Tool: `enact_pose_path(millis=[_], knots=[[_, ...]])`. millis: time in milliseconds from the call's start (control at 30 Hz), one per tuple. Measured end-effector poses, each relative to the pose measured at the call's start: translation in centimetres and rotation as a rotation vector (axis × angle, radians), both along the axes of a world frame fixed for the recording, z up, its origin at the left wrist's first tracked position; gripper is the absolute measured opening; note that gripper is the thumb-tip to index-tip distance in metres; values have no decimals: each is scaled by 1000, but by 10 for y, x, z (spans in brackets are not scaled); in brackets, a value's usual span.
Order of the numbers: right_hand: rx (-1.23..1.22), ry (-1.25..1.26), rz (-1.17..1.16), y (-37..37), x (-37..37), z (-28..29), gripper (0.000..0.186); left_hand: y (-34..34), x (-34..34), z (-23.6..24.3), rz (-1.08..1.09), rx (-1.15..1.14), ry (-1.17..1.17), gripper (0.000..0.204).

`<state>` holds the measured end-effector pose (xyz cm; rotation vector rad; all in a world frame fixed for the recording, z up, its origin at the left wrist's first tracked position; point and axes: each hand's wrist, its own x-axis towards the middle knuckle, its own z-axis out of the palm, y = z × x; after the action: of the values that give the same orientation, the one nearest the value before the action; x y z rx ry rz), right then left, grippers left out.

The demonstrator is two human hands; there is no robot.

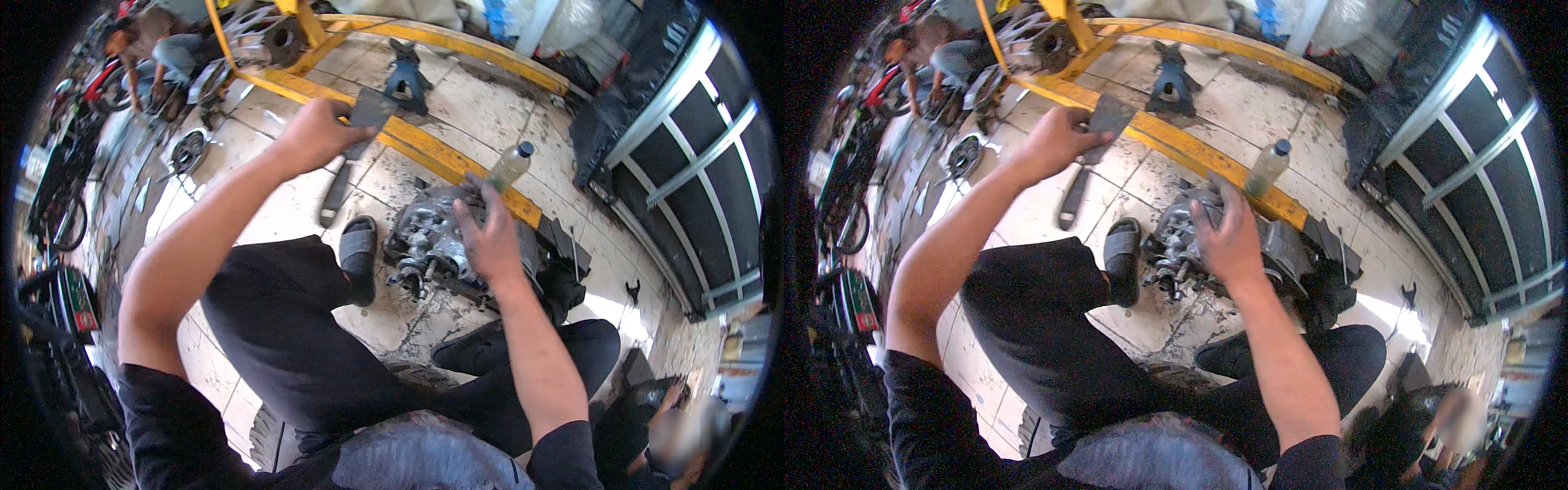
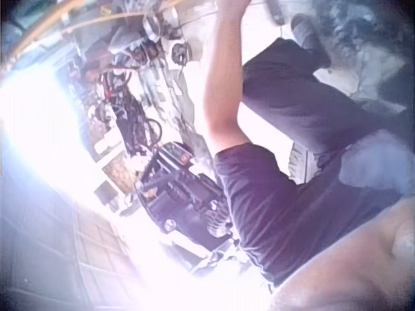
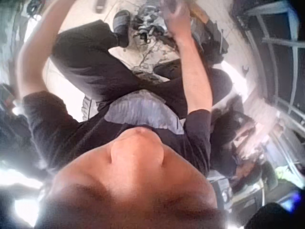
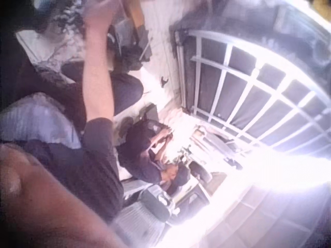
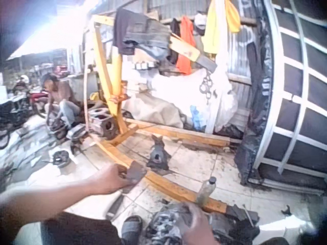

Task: The person sits on the floor and uses a wrench to tighten bolts on a metallic engine component. They repeatedly adjust the tool and apply force to secure the fasteners on the machinery part.

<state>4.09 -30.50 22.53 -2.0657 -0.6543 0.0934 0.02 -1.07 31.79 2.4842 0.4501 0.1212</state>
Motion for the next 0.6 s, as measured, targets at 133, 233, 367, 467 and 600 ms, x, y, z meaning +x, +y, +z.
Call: enact_pose_path(millis=[133, 233, 367, 467, 600], knots=[[-108, -121, 344, 14, -10, 80, 78, -37, -26, 14, 137, -410, -96, 36], [-231, -172, 435, 22, -17, 109, 86, -57, -42, -4, 197, -742, -162, 27], [-326, -214, 437, 21, -15, 100, 85, -95, -61, 9, 243, -1197, -207, 24], [-212, -201, 473, 15, -12, 76, 76, -99, -66, 5, 232, -1273, -198, 24], [-268, -198, 498, 2, -7, 61, 70, -89, -69, -20, 270, -1311, -72, 30]])
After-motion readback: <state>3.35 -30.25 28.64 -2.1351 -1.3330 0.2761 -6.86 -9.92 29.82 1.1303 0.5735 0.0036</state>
